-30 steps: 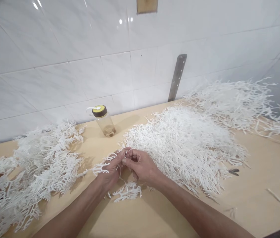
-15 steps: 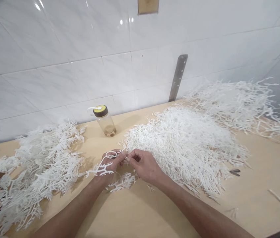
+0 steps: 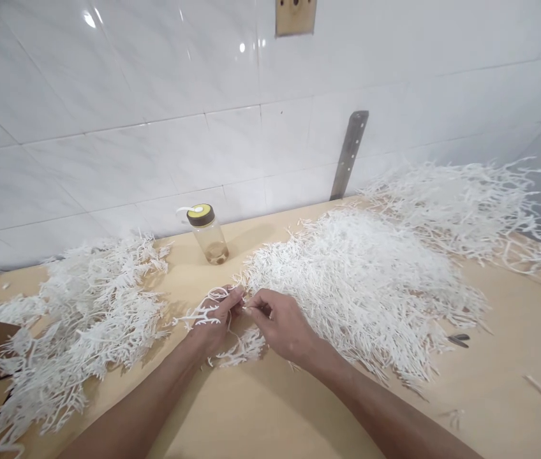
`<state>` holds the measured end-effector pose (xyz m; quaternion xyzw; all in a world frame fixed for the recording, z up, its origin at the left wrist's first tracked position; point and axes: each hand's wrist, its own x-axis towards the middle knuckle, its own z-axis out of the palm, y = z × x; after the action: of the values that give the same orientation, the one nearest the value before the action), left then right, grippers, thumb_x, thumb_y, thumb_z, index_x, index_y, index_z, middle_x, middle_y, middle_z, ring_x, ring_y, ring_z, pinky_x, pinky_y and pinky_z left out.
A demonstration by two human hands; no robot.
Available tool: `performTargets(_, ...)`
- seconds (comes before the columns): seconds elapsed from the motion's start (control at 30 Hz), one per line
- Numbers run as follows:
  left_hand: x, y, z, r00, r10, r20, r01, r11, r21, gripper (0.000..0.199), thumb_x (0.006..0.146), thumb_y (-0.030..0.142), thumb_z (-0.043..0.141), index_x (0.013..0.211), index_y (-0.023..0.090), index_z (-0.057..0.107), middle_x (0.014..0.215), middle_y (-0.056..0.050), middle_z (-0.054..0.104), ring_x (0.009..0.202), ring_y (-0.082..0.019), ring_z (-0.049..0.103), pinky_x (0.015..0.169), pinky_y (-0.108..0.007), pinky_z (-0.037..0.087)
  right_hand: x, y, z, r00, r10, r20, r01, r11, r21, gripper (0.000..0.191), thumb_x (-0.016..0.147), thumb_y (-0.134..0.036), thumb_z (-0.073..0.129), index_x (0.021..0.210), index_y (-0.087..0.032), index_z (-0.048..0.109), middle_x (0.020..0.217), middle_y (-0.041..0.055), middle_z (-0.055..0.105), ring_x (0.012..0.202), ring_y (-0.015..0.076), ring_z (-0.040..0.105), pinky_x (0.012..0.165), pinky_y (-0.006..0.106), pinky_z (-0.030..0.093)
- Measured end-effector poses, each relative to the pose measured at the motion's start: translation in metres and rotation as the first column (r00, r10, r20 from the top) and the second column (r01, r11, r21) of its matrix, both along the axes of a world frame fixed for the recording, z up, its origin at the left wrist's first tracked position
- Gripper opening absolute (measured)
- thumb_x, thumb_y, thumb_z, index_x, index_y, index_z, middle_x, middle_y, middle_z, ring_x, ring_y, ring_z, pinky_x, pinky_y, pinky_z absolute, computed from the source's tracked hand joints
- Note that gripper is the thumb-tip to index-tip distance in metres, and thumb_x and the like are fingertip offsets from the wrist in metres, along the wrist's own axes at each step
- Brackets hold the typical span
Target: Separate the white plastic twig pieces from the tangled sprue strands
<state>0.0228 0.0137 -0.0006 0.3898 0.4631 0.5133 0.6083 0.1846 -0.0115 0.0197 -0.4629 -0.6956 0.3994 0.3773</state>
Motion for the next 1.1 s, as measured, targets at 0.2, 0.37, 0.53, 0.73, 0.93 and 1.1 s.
performTargets(0.2, 0.0, -0.001, 0.001, 0.999, -0.006, 0.042, 0.006, 1.0, 0.004, 0.035, 0.069, 0.044, 0.081, 0.064, 0.014, 0.063, 0.055, 0.002, 0.053, 0.047, -0.008, 0.045, 0.046, -0.022, 0.034, 0.007, 0.007, -0.007, 0.971, -0.221, 0.087, 0.215, 0.974, 0.076, 0.013, 0.085, -0.031, 0.057, 0.086, -0.019, 0.062, 0.072, 0.0009, 0.061, 0.062, 0.015, 0.054, 0.059, 0.029, 0.044)
performTargets(0.37, 0.001, -0.006, 0.004, 0.999, -0.049, 0.008, 0.049, 0.999, -0.002, 0.035, 0.071, 0.043, 0.08, 0.063, 0.014, 0.062, 0.055, 0.001, 0.053, 0.05, -0.008, 0.047, 0.049, -0.023, 0.035, 0.003, 0.004, -0.004, 0.983, -0.155, 0.097, 0.161, 0.985, -0.06, 0.032, 0.086, -0.039, 0.058, 0.112, -0.02, 0.063, 0.08, 0.0028, 0.066, 0.065, 0.0164, 0.059, 0.059, 0.03, 0.046)
performTargets(0.53, 0.003, -0.011, 0.011, 0.992, -0.117, -0.042, 0.118, 0.993, 0.026, 0.037, 0.071, 0.045, 0.08, 0.062, 0.015, 0.06, 0.051, 0.002, 0.051, 0.048, -0.01, 0.046, 0.051, -0.025, 0.034, 0.002, 0.004, -0.006, 0.999, -0.048, -0.013, 0.046, 0.989, -0.141, 0.022, 0.089, -0.039, 0.057, 0.092, -0.02, 0.067, 0.086, 0.0032, 0.071, 0.076, 0.0176, 0.063, 0.068, 0.03, 0.049)
performTargets(0.73, 0.003, -0.012, 0.013, 0.99, -0.103, -0.093, 0.108, 0.993, 0.042, 0.037, 0.071, 0.046, 0.079, 0.061, 0.016, 0.06, 0.05, 0.002, 0.052, 0.048, -0.01, 0.046, 0.052, -0.026, 0.034, 0.004, 0.006, -0.005, 0.996, -0.068, 0.062, 0.072, 0.996, -0.056, 0.022, 0.09, -0.037, 0.055, 0.078, -0.02, 0.064, 0.075, 0.0008, 0.067, 0.07, 0.017, 0.059, 0.064, 0.029, 0.044)
performTargets(0.93, 0.005, -0.008, 0.0, 0.998, -0.058, 0.011, 0.058, 0.998, -0.02, 0.037, 0.069, 0.044, 0.081, 0.063, 0.016, 0.058, 0.052, 0.004, 0.05, 0.048, -0.008, 0.042, 0.05, -0.023, 0.032, 0.001, -0.001, -0.006, 0.987, -0.007, 0.158, -0.008, 0.996, 0.09, 0.024, 0.096, -0.032, 0.046, 0.079, -0.02, 0.057, 0.07, 0.0002, 0.058, 0.063, 0.0153, 0.05, 0.059, 0.029, 0.038)
performTargets(1.1, -0.002, 0.003, -0.002, 0.997, 0.054, 0.055, -0.053, 0.998, -0.026, 0.035, 0.068, 0.041, 0.082, 0.062, 0.014, 0.06, 0.06, 0.001, 0.056, 0.052, -0.008, 0.048, 0.054, -0.023, 0.039, -0.006, -0.012, -0.003, 0.982, 0.054, 0.18, -0.093, 0.971, 0.218, 0.015, 0.095, -0.023, 0.048, 0.081, -0.021, 0.054, 0.074, 0.0004, 0.058, 0.066, 0.015, 0.051, 0.061, 0.029, 0.038)
